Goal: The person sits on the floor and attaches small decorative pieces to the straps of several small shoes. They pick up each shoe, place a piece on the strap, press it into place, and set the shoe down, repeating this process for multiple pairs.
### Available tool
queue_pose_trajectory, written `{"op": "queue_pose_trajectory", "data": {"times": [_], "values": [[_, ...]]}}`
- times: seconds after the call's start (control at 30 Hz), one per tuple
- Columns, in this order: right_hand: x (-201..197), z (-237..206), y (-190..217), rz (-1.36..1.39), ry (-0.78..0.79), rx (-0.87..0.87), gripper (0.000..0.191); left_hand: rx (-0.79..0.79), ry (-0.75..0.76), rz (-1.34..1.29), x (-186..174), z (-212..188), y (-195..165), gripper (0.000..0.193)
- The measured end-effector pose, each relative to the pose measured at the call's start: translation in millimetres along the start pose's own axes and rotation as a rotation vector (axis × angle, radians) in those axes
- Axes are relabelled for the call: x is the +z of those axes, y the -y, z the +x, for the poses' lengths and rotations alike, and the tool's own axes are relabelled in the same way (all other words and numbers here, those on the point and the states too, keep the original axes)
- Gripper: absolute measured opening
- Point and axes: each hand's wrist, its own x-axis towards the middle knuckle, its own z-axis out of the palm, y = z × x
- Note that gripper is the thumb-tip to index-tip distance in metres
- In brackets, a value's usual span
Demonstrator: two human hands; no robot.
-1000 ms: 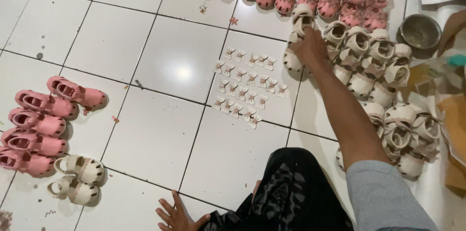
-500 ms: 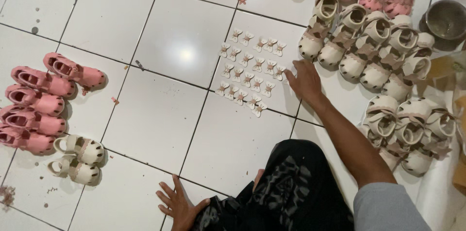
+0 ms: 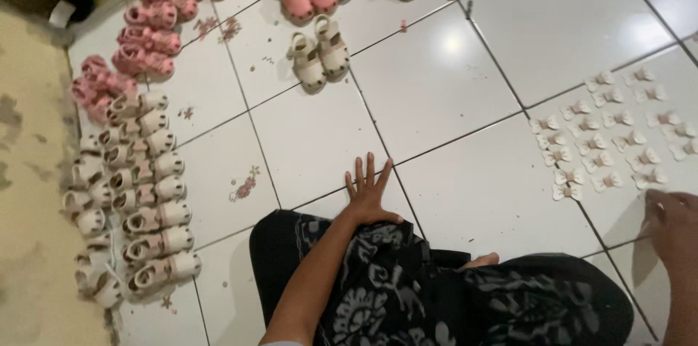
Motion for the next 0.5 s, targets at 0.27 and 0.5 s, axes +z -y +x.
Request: {"op": "queue_pose_trajectory", "data": {"times": [0.27, 0.5], "values": [[-8, 15, 10, 0.073, 0.160, 0.177, 0.009, 0.034, -0.065, -0.033, 3, -5, 5, 0.152], [-53, 3, 76, 0.958, -0.036, 0.527, 0.008, 0.011, -0.093, -0.165, -3, -5, -2, 0.116]]}}
